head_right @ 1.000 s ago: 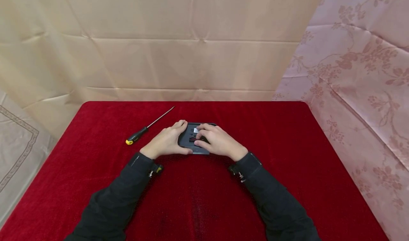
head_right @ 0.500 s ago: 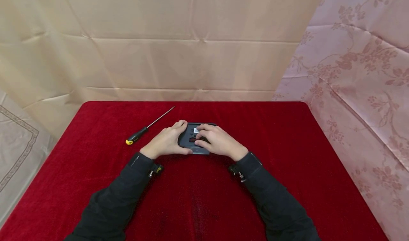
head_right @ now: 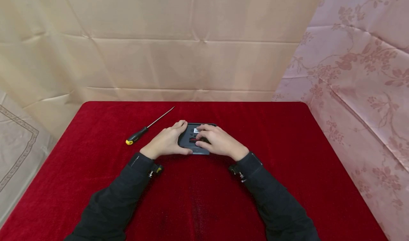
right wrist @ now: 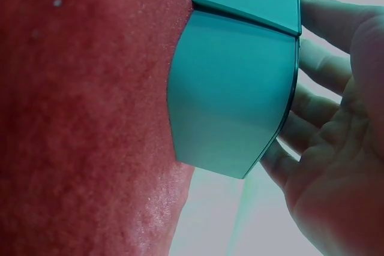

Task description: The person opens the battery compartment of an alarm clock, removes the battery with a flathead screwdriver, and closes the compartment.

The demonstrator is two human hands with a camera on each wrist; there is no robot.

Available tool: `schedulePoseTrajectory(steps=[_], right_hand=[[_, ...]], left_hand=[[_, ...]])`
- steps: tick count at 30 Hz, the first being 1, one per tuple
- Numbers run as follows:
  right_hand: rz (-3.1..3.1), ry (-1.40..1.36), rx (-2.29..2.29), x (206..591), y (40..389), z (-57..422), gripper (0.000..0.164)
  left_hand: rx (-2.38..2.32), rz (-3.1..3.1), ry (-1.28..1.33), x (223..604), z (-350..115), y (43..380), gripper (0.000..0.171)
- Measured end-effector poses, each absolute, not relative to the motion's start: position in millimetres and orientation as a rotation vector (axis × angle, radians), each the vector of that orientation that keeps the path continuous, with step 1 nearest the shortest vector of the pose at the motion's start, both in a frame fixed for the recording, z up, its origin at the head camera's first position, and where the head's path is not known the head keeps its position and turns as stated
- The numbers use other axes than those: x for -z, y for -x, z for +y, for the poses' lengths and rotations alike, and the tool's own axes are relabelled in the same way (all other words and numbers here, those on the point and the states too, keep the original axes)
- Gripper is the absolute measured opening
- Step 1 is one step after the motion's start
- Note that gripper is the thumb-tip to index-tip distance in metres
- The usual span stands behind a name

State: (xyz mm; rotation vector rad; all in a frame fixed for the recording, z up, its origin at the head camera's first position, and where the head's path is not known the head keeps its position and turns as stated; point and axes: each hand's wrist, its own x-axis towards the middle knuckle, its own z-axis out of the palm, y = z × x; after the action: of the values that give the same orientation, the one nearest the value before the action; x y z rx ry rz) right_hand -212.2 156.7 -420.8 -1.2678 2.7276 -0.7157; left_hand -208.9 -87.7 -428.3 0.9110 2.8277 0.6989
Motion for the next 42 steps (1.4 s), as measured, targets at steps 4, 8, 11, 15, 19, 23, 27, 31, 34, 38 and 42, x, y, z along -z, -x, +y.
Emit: schedulePoseTrajectory(steps=[4,8,11,15,19,23,27,31,34,38,42], right_hand=[[2.753,1.265,0.697,421.2,212.1,157.8,0.023],[2.775,1.265,0.725,421.0,211.7,158.9,0.02],[2.778,1.264,0.753,420.4,212.1,159.7,0.019],[2.784,1.265,0.781,417.8,213.3,162.2,0.02],[2.801,1.25,0.826,412.4,216.4,168.5,0.022],[2.845,1.205,0.879,405.7,222.0,181.0,0.024],[2.901,1.12,0.933,399.6,226.9,199.1,0.027],[2.945,1.007,0.947,396.1,231.1,218.2,0.026],[2.964,0.909,0.951,395.8,234.7,231.7,0.025],[2.983,0.809,0.955,397.4,239.8,249.3,0.025],[3.016,0.732,0.949,400.0,244.3,266.6,0.026]], left_hand=[[-0.7,2.825,-0.906,429.0,-87.0,208.9,0.104],[-0.694,2.822,-0.9,429.5,-86.6,209.3,0.105],[-0.684,2.824,-0.896,430.0,-86.5,210.3,0.104],[-0.685,2.821,-0.89,429.9,-86.7,210.9,0.104],[-0.691,2.815,-0.881,429.6,-86.8,211.3,0.104],[-0.702,2.81,-0.865,428.9,-87.0,211.1,0.105],[-0.704,2.806,-0.85,428.4,-87.1,210.4,0.106],[-0.7,2.81,-0.847,428.3,-86.9,210.2,0.105],[-0.703,2.809,-0.842,428.3,-87.0,209.7,0.105],[-0.7,2.808,-0.843,428.5,-86.9,209.4,0.104],[-0.696,2.811,-0.846,429.1,-86.9,209.5,0.104]])
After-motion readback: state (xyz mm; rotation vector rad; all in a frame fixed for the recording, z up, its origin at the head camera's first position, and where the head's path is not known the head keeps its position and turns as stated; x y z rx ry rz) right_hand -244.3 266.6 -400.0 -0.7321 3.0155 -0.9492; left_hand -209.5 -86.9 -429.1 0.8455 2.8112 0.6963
